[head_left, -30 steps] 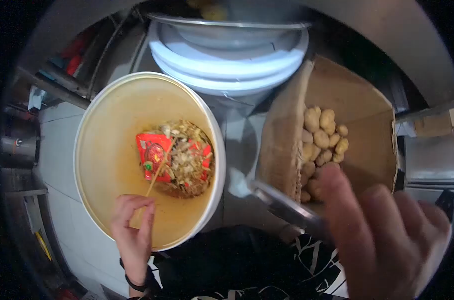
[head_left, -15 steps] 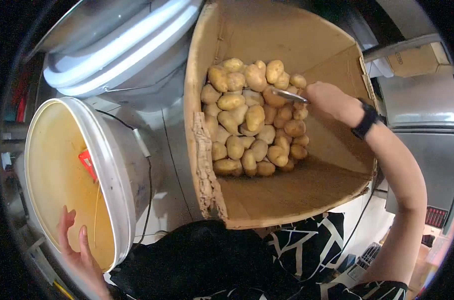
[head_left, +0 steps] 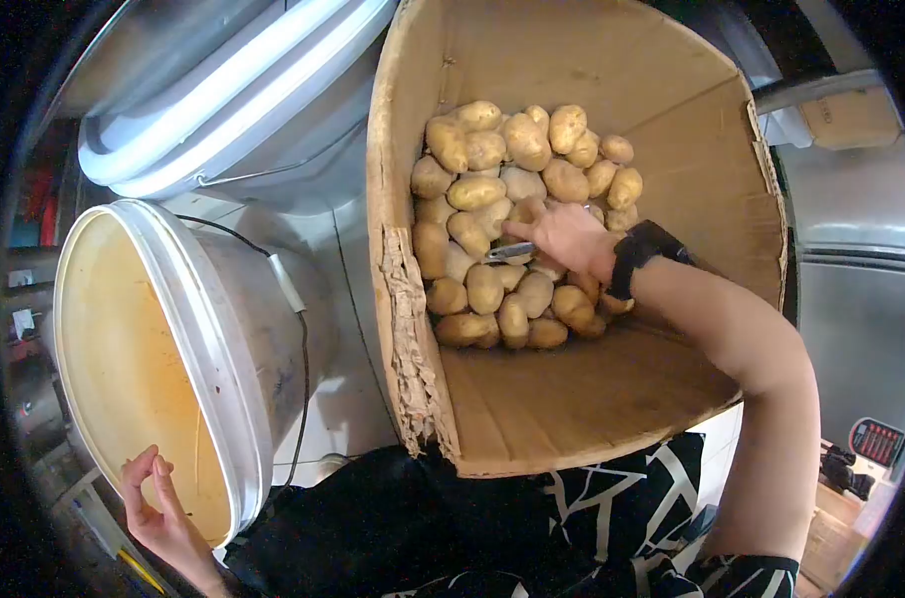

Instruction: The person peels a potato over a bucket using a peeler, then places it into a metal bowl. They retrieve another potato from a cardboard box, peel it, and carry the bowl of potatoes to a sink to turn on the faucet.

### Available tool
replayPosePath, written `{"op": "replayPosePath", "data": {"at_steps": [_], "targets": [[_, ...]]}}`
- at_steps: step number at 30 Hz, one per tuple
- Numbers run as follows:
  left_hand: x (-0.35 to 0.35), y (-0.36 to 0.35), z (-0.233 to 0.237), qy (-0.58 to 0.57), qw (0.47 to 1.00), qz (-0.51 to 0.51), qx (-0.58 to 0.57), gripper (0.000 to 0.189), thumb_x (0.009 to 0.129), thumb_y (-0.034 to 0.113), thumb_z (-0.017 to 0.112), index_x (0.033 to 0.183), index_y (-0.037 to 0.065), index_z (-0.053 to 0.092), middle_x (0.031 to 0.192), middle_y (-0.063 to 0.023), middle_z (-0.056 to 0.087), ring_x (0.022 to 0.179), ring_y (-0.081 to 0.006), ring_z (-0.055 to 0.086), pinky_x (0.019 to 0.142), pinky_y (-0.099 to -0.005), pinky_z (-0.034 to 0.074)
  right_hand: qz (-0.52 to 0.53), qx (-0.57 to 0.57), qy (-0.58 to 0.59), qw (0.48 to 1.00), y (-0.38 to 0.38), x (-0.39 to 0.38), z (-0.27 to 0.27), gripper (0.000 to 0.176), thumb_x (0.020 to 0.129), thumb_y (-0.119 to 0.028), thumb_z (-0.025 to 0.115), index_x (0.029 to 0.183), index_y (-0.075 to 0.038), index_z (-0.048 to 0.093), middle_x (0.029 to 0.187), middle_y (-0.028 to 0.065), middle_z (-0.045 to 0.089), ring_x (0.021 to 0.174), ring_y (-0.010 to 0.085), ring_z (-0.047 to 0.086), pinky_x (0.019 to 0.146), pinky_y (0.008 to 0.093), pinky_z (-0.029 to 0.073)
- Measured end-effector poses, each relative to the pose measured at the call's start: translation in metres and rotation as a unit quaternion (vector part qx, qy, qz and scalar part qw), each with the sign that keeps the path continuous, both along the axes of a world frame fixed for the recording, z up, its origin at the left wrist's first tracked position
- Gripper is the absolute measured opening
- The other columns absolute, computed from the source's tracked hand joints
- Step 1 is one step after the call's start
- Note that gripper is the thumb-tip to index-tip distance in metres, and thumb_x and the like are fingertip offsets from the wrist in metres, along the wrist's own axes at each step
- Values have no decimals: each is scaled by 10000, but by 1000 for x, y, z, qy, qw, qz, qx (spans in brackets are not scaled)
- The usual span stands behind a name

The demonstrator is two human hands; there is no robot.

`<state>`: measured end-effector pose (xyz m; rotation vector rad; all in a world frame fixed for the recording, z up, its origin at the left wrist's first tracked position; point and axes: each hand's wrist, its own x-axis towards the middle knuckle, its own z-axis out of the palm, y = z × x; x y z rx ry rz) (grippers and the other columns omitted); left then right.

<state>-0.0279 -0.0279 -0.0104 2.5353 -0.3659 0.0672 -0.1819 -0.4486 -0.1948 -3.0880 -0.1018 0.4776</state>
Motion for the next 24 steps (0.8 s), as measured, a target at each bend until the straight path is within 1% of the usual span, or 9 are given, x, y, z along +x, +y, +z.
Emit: {"op": "replayPosePath", "data": {"at_steps": [6,9,11,16,18,19,21,23,24], "targets": [[0,-1,1,-3,1000,-12,4,120,799,83,522,840,-27,546,760,-47,511,702,-122,458,707,-236,372,-130,-10,155,979,6,8,38,454,690,-168,561,1123,-146,423,907,166,511,811,291,551,622,385,466],[1,-2,1,12,1000,-10,16,121,798,87,523,836,-27,543,750,-47,505,704,-120,457,703,-228,364,-187,88,10,978,-59,-21,2,287,720,-156,538,998,-94,508,847,172,560,722,297,576,593,393,474],[1,0,0,5,1000,-23,15,127,795,94,528,836,-25,544,745,-47,503,699,-119,456,702,-223,355,-187,107,36,976,-76,-25,16,297,718,-167,552,998,-76,512,871,167,565,770,296,567,635,383,467],[2,0,2,0,999,-42,7,118,795,98,522,776,-18,516,740,-50,496,719,-131,455,720,-240,348,-262,180,40,947,-75,-17,90,309,729,-182,567,996,-34,519,856,127,584,819,237,558,696,331,449],[2,1,3,2,998,-62,4,118,796,95,516,755,-15,502,741,-51,495,732,-135,455,728,-246,346,-304,332,10,893,-65,-10,128,285,745,-196,568,965,-17,529,840,75,584,781,159,539,700,291,433],[2,1,3,-1,997,-77,-6,115,797,90,509,743,-11,490,745,-54,494,746,-140,453,734,-250,344,-316,305,16,898,-51,-4,158,264,761,-194,562,953,-15,540,845,34,575,791,103,506,697,257,420],[2,1,2,-6,995,-93,-21,115,798,84,501,731,-6,478,749,-56,492,759,-145,451,741,-253,342,-289,422,-43,858,-35,-3,184,260,782,-194,547,966,-10,541,856,35,580,798,86,504,683,231,423],[2,0,5,-6,997,-66,-32,96,794,81,500,762,-8,489,799,-68,497,791,-153,455,763,-255,340,-299,531,5,793,-4,12,227,354,779,-163,544,1074,21,480,928,36,556,815,97,504,727,229,413],[2,0,6,-11,997,-67,-39,96,794,81,500,762,-8,489,799,-68,497,791,-153,455,763,-255,340,-259,547,1,796,12,20,243,354,776,-170,548,1073,12,486,921,40,561,793,103,513,702,224,424]]}}
